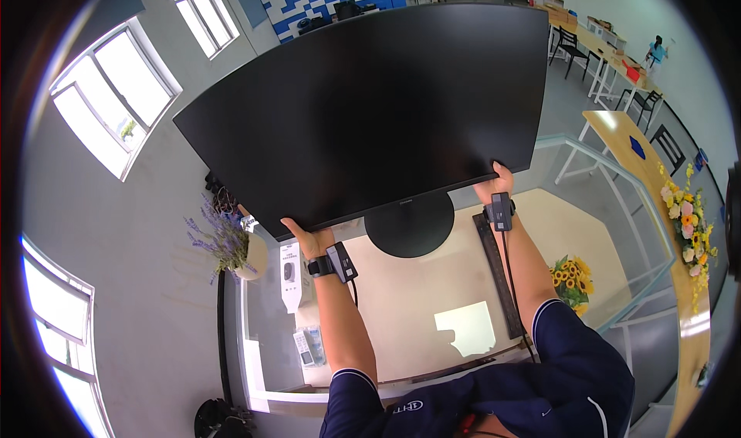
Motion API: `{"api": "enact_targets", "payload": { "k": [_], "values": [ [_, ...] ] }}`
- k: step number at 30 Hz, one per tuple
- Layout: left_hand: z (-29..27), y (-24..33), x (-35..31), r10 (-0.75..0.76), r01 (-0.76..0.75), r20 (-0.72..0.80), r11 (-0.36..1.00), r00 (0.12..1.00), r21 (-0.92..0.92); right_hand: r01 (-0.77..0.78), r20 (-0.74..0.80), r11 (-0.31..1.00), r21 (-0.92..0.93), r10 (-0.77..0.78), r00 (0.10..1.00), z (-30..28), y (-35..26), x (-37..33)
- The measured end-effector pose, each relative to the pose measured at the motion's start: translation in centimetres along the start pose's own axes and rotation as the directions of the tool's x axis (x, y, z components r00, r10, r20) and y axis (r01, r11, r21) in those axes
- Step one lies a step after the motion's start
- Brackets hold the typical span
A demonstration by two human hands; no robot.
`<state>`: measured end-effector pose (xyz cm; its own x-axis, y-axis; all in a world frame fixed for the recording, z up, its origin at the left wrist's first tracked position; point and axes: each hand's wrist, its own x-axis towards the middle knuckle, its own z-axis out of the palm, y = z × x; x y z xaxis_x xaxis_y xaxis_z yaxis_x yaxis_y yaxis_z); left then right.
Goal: The recorder cleans a table surface then moves a computer monitor and keyboard onto it.
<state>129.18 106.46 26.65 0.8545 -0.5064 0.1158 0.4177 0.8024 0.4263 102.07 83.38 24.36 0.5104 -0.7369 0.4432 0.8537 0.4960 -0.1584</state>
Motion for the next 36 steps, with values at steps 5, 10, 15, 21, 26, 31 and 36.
{"api": "enact_targets", "payload": {
  "k": [5,10,15,21,26,31,36],
  "values": [
    [-0.7,-0.2,0.2,-0.029,0.029,0.013,1.000,0.999,-0.011,-0.013,-0.030,0.999,-0.043,0.011,0.999,0.5,-0.3,-0.1],
    [-1.2,0.0,0.3,-0.061,0.062,0.019,0.998,0.998,-0.011,-0.062,-0.030,0.997,-0.044,0.061,0.998,0.5,-0.4,-0.5],
    [-1.5,0.0,0.2,-0.073,0.074,0.017,0.997,0.997,-0.030,-0.039,-0.039,0.996,-0.085,0.036,0.999,0.2,-0.5,-0.7],
    [-2.3,-0.7,0.4,-0.141,0.144,0.045,0.987,0.989,-0.070,-0.054,-0.083,0.994,-0.097,0.046,0.995,1.5,-0.1,-1.5],
    [-3.1,-0.7,0.8,-0.159,0.163,0.092,0.985,0.983,-0.047,-0.061,-0.094,0.993,-0.101,0.051,0.994,0.7,-0.2,-1.6],
    [-3.8,-0.9,1.5,-0.124,0.120,0.072,0.991,0.990,0.050,-0.057,-0.088,0.993,-0.101,0.048,0.995,0.8,-0.1,-1.5],
    [-3.6,-1.0,1.4,-0.136,0.134,0.034,0.990,0.990,0.048,-0.067,-0.043,0.990,-0.122,0.062,0.997,0.7,0.1,-1.6]
  ]
}}
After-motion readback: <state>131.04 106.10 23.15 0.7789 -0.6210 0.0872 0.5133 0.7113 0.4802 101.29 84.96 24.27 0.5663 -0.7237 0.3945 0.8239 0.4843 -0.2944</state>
